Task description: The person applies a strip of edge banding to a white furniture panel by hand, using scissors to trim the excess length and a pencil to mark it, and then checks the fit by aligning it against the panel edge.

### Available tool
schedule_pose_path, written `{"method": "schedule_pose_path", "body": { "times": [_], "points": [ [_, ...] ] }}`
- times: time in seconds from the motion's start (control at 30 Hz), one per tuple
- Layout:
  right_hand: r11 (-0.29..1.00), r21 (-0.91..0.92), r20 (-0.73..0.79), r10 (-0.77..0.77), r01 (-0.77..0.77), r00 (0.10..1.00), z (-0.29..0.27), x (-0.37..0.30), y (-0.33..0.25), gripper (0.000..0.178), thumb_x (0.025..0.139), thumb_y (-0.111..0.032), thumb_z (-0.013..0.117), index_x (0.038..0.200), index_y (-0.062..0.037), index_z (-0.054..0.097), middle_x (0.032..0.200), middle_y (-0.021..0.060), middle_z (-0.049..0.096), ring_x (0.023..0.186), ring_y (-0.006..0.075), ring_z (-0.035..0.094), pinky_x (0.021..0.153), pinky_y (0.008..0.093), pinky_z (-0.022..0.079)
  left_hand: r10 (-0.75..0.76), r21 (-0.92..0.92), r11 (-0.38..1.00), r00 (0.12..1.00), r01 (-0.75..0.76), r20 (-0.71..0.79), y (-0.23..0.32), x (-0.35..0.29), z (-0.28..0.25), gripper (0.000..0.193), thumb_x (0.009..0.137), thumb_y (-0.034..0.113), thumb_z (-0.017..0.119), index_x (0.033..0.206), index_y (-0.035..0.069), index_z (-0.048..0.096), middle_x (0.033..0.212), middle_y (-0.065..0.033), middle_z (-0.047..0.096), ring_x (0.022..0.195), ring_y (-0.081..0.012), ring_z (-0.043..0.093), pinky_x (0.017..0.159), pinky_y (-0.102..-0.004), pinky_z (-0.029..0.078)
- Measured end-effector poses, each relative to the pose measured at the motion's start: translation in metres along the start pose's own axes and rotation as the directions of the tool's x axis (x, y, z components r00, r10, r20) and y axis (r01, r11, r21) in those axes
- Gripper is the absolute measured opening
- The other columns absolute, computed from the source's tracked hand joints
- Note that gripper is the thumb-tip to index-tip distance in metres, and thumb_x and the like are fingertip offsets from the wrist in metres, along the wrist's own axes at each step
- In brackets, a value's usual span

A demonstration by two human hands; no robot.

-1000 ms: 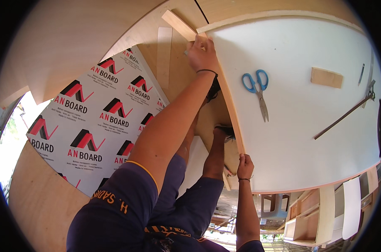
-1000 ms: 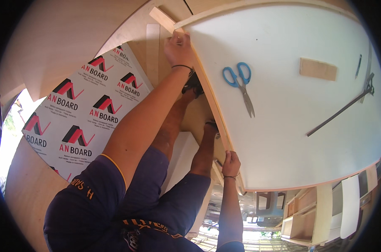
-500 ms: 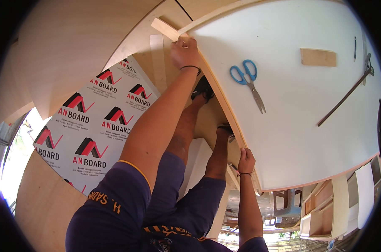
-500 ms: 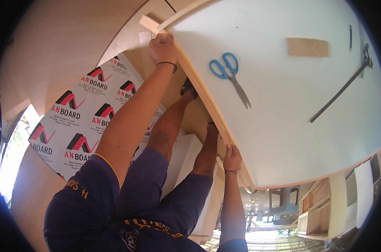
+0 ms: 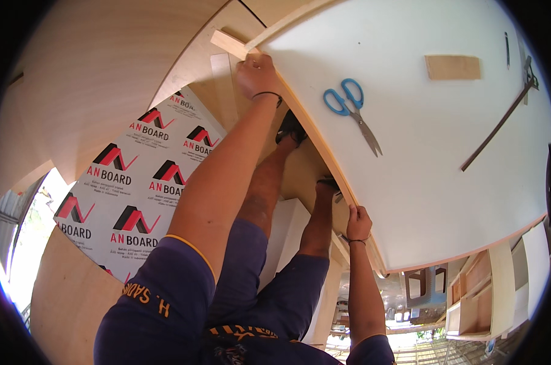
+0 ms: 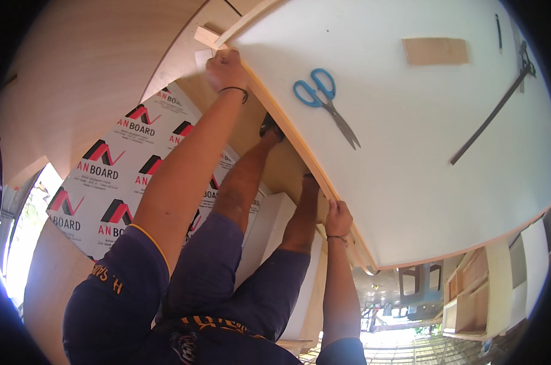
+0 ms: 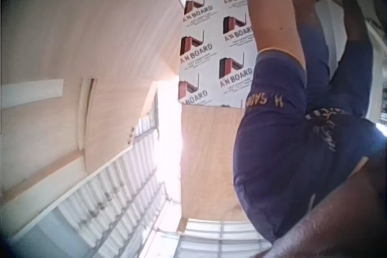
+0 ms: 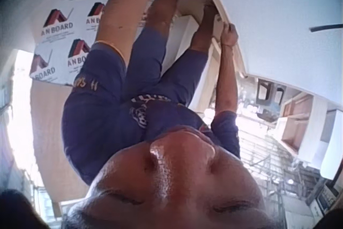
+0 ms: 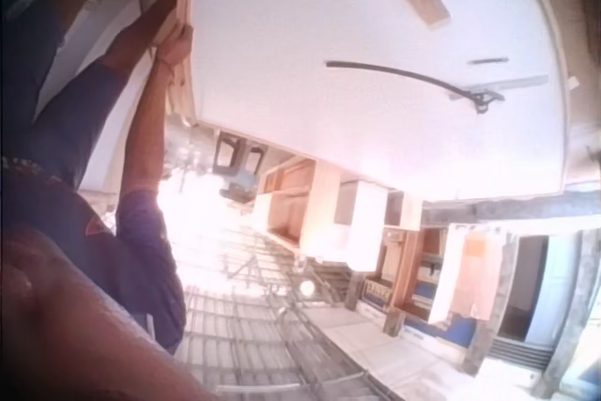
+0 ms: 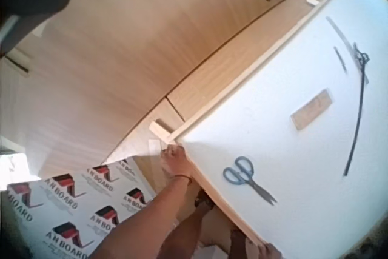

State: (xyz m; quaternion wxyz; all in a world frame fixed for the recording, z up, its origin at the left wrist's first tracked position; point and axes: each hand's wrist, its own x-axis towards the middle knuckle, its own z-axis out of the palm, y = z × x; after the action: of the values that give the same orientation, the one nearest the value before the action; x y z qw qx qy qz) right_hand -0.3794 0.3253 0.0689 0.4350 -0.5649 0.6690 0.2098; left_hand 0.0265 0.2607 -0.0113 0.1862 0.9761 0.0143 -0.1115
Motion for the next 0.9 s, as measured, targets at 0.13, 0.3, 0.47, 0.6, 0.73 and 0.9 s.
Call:
{"method": "schedule_pose_path", "body": {
  "times": [0.13,0.3,0.47,0.6,0.73,0.9],
  "points": [
    [0.999,0.041,-0.053,0.025,-0.022,0.998,0.004,-0.002,0.000,0.023,0.085,-0.024,0.059,0.093,-0.0024,0.058,0.078,0.0167,0.064,0.075,0.0338,0.063,0.066,0.0385,0.048,0.012,0.041,0.999,1.000,-0.012,0.010,-0.005,0.004,0.002,0.036,0.075,0.034,0.058,0.076,-0.003,0.061,0.082,-0.0194,0.057,0.075,-0.0346,0.059,0.071,-0.0439,0.047],
    [0.992,0.112,-0.105,-0.048,0.059,0.993,0.010,-0.003,0.009,0.020,0.085,-0.020,0.059,0.093,-0.0021,0.059,0.084,0.0181,0.063,0.080,0.0335,0.062,0.070,0.0384,0.048,-0.004,0.101,0.995,1.000,0.002,0.018,0.000,0.001,0.004,0.032,0.075,0.034,0.058,0.075,0.002,0.061,0.084,-0.0140,0.058,0.073,-0.0301,0.060,0.064,-0.0421,0.048],
    [0.988,0.038,-0.129,-0.146,0.152,0.981,0.016,0.001,0.011,0.018,0.084,-0.017,0.059,0.093,-0.0015,0.060,0.088,0.0172,0.059,0.082,0.0338,0.059,0.071,0.0397,0.047,-0.089,-0.018,0.996,0.996,0.089,0.028,-0.003,0.007,0.001,0.030,0.076,0.035,0.057,0.076,0.005,0.061,0.082,-0.0108,0.058,0.077,-0.0286,0.063,0.066,-0.0415,0.050],
    [0.983,-0.024,-0.207,-0.185,0.184,0.961,0.013,0.000,0.007,0.015,0.083,-0.016,0.061,0.091,-0.0027,0.061,0.091,0.0148,0.055,0.082,0.0303,0.056,0.072,0.0373,0.046,-0.062,0.069,0.996,0.997,0.059,0.043,-0.004,0.004,0.004,0.032,0.075,0.035,0.059,0.081,0.004,0.060,0.082,-0.0101,0.062,0.075,-0.0283,0.063,0.072,-0.0419,0.049],
    [0.983,0.015,-0.220,-0.173,0.180,0.960,0.015,0.000,0.010,0.014,0.082,-0.015,0.062,0.088,-0.0020,0.063,0.093,0.0163,0.052,0.083,0.0330,0.055,0.072,0.0399,0.046,-0.102,0.041,0.994,0.994,0.100,0.043,-0.001,0.002,0.005,0.036,0.075,0.035,0.058,0.082,0.000,0.058,0.083,-0.0119,0.064,0.075,-0.0282,0.063,0.074,-0.0414,0.049],
    [0.989,0.033,-0.257,-0.130,0.143,0.958,0.017,0.003,0.011,0.014,0.080,-0.014,0.064,0.085,-0.0016,0.064,0.092,0.0160,0.053,0.083,0.0322,0.055,0.072,0.0394,0.046,-0.145,0.000,0.989,0.988,0.145,0.048,0.001,0.004,0.004,0.036,0.075,0.034,0.059,0.080,-0.001,0.057,0.079,-0.0131,0.063,0.072,-0.0289,0.063,0.071,-0.0416,0.050]
  ]
}}
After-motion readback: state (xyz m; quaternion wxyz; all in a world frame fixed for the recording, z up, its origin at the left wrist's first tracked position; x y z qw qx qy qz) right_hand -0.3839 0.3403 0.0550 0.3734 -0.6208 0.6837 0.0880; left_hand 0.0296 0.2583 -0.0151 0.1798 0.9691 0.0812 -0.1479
